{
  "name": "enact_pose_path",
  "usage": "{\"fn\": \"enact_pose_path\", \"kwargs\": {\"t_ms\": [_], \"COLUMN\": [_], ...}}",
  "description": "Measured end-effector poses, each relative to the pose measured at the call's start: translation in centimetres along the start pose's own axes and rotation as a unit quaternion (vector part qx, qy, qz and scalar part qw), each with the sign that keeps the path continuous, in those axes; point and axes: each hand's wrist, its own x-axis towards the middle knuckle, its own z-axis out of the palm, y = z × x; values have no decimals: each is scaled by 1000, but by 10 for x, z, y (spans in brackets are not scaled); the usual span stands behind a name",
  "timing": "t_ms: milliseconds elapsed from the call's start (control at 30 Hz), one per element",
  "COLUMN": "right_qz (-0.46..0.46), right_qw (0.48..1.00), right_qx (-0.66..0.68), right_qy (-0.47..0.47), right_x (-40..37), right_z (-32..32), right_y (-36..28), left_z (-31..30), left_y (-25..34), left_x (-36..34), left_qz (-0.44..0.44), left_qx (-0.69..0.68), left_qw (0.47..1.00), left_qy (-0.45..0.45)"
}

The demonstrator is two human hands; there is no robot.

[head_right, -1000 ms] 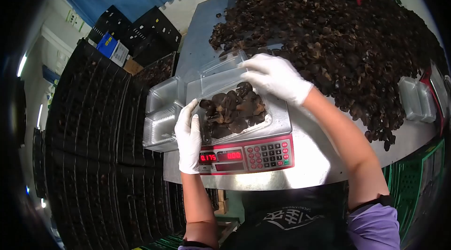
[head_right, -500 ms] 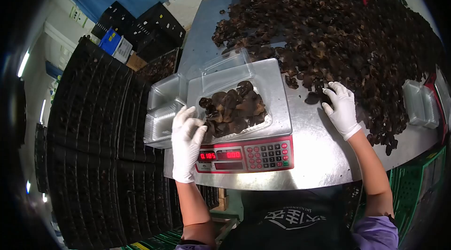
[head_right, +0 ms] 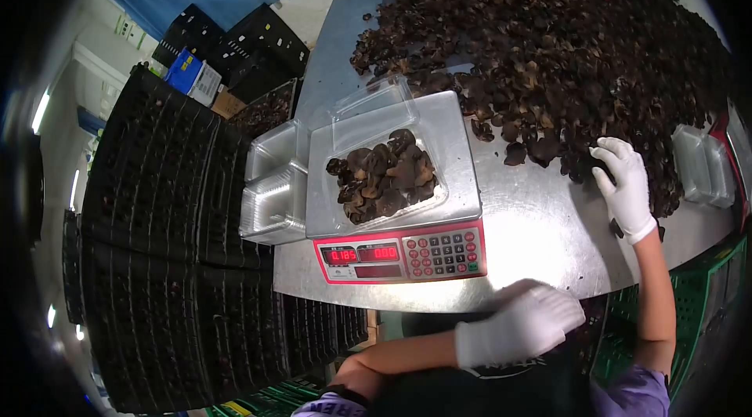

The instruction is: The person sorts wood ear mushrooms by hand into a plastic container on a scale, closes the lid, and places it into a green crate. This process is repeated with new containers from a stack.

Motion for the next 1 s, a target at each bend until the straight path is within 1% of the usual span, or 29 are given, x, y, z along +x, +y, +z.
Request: {"fn": "enact_pose_path", "kwargs": {"t_ms": [67, 133, 167, 200, 233, 267, 300, 333, 400, 433, 467, 500, 533, 567, 600, 633, 667, 733, 767, 800, 867, 933, 1000], "right_qz": [49, 54, 52, 50, 48, 48, 60, 72, 66, 71, 33, 4, -19, -17, -24, -13, -2, 94, 129, 146, 149, 172, 171], "right_qw": [999, 998, 998, 998, 999, 998, 997, 994, 991, 984, 988, 994, 992, 990, 990, 993, 996, 991, 984, 982, 980, 974, 974], "right_qx": [16, 20, 26, 32, 11, -22, -47, -72, -104, -126, -122, -38, 44, 107, 127, 108, 85, 93, 123, 116, 124, 140, 136], "right_qy": [-16, -18, -16, -12, -17, -30, -27, -26, -49, -106, -94, -104, -115, -87, -62, -47, -29, -11, 5, 8, 34, 46, 52], "right_x": [-7, -16, -18, -19, -17, -14, -7, -2, -5, -5, -8, -12, -19, -27, -33, -40, -50, -76, -81, -91, -110, -120, -119], "right_z": [-6, 1, 6, 14, 22, 28, 36, 46, 83, 87, 87, 80, 72, 66, 56, 45, 37, 22, 15, 10, 7, 10, 12], "right_y": [10, 15, 14, 12, 8, 2, -7, -12, -4, -14, -24, -32, -38, -44, -47, -45, -40, -30, -27, -20, -7, -4, -6], "left_z": [19, -6, -23, -44, -63, -78, -88, -93, -93, -87, -76, -66, -59, -50, -38, -30, -24, -12, -8, -2, 7, 14, 15], "left_y": [2, -4, -11, -14, -24, -17, -15, -21, -23, -25, -28, -29, -30, -32, -35, -38, -44, -44, -45, -45, -45, -62, -79], "left_x": [2, 6, 6, 3, -1, -8, -16, -22, -27, -27, -28, -31, -35, -36, -33, -34, -34, -25, -23, -18, -7, -1, 22], "left_qz": [15, -13, -16, -77, -88, -91, -164, -182, -228, -230, -215, -200, -203, -220, -228, -236, -239, -247, -263, -254, -259, -244, -229], "left_qx": [-4, 53, 85, 104, 105, 98, 121, 137, 123, 122, 119, 112, 104, 102, 92, 63, 63, 49, 52, 44, 62, 74, 242], "left_qw": [1000, 998, 991, 989, 989, 968, 953, 944, 940, 939, 948, 956, 957, 958, 961, 964, 967, 966, 963, 966, 964, 967, 941], "left_qy": [-1, 45, 100, 77, 55, 214, 225, 239, 224, 224, 203, 181, 178, 152, 123, 109, 69, 51, 12, -2, -6, 0, 54]}}
